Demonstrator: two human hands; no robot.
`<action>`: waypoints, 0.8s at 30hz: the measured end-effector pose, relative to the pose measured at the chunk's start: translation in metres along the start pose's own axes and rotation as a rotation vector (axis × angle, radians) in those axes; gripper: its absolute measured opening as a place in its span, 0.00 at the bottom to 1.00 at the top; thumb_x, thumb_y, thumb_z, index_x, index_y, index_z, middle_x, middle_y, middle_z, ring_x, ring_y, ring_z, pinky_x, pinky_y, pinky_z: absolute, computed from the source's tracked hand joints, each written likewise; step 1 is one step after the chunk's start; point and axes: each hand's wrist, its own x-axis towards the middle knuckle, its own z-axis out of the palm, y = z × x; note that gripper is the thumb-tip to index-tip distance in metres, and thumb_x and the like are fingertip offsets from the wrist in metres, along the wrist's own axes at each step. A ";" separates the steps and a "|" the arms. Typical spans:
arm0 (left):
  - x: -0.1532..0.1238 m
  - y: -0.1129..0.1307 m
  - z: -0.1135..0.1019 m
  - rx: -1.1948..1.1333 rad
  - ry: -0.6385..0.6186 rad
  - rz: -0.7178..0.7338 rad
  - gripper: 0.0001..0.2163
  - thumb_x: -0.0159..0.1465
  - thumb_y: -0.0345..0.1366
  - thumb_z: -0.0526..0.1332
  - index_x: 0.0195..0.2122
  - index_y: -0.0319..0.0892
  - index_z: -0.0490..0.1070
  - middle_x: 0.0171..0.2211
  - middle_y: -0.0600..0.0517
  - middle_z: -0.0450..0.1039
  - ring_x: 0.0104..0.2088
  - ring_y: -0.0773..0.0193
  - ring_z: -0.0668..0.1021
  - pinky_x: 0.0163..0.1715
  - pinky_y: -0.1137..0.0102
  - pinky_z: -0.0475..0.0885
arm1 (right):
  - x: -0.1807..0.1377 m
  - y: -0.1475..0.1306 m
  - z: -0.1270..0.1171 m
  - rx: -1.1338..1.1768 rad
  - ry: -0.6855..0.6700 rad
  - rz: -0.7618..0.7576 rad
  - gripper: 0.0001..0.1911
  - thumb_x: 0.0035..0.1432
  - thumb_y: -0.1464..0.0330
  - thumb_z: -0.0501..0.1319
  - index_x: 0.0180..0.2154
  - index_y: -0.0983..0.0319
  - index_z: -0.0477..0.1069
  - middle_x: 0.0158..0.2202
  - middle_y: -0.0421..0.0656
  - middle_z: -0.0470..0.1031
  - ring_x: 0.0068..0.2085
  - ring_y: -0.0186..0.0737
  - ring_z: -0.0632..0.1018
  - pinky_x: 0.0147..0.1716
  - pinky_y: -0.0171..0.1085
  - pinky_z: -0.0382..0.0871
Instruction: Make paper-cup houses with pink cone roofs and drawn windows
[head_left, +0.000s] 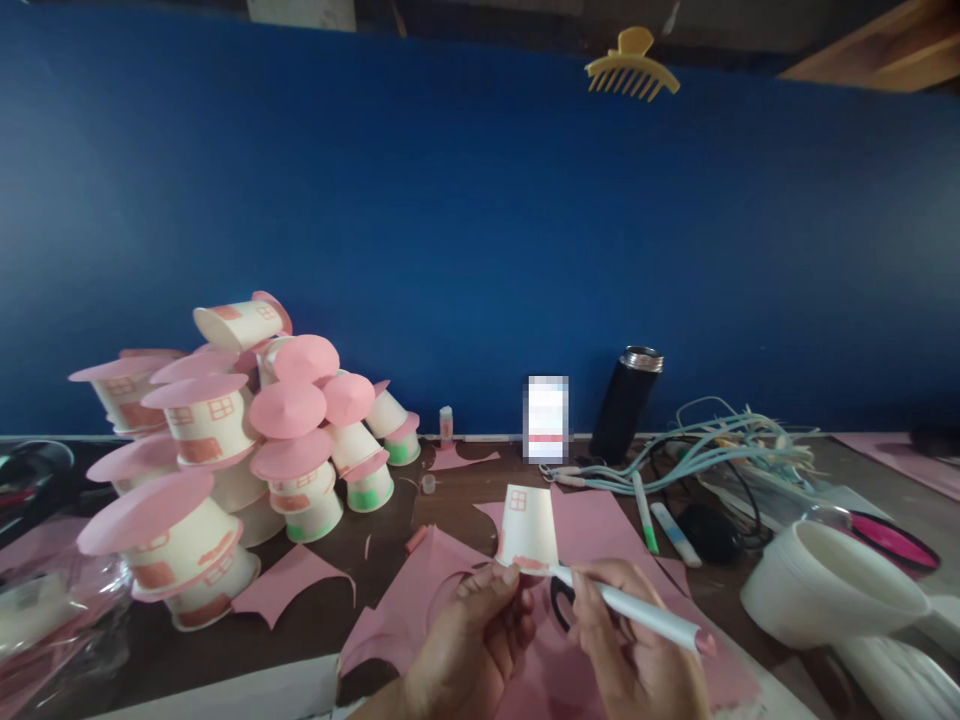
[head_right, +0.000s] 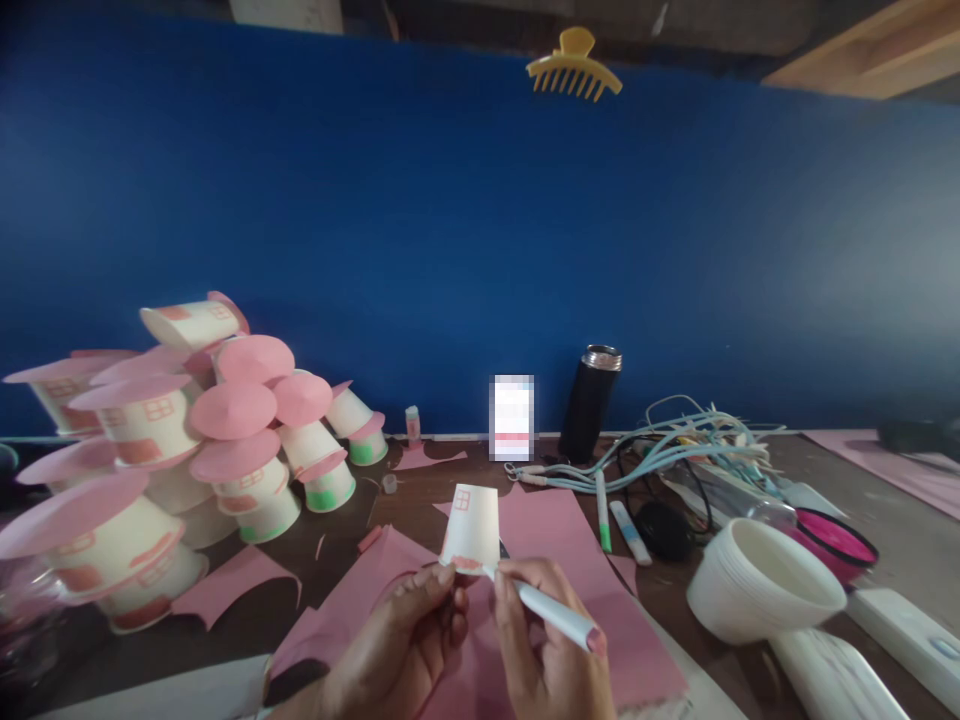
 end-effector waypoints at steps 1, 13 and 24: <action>0.000 0.000 0.000 -0.003 -0.001 -0.006 0.07 0.51 0.28 0.73 0.30 0.33 0.79 0.26 0.49 0.78 0.26 0.69 0.78 0.28 0.78 0.74 | 0.000 0.000 0.000 -0.003 0.012 0.002 0.08 0.67 0.64 0.54 0.39 0.57 0.71 0.25 0.39 0.76 0.22 0.35 0.78 0.22 0.28 0.73; -0.003 0.000 0.004 0.016 0.006 0.023 0.08 0.49 0.29 0.74 0.29 0.32 0.79 0.25 0.49 0.77 0.25 0.70 0.77 0.26 0.78 0.73 | 0.001 0.000 0.000 -0.028 -0.026 -0.064 0.07 0.66 0.66 0.55 0.39 0.58 0.71 0.28 0.40 0.77 0.26 0.35 0.80 0.25 0.28 0.74; -0.002 0.000 0.003 0.010 -0.019 0.032 0.10 0.47 0.30 0.76 0.29 0.33 0.79 0.24 0.50 0.77 0.26 0.69 0.78 0.28 0.77 0.74 | 0.000 0.001 0.000 0.074 -0.022 -0.037 0.06 0.67 0.67 0.55 0.43 0.57 0.69 0.26 0.37 0.74 0.22 0.34 0.77 0.21 0.28 0.73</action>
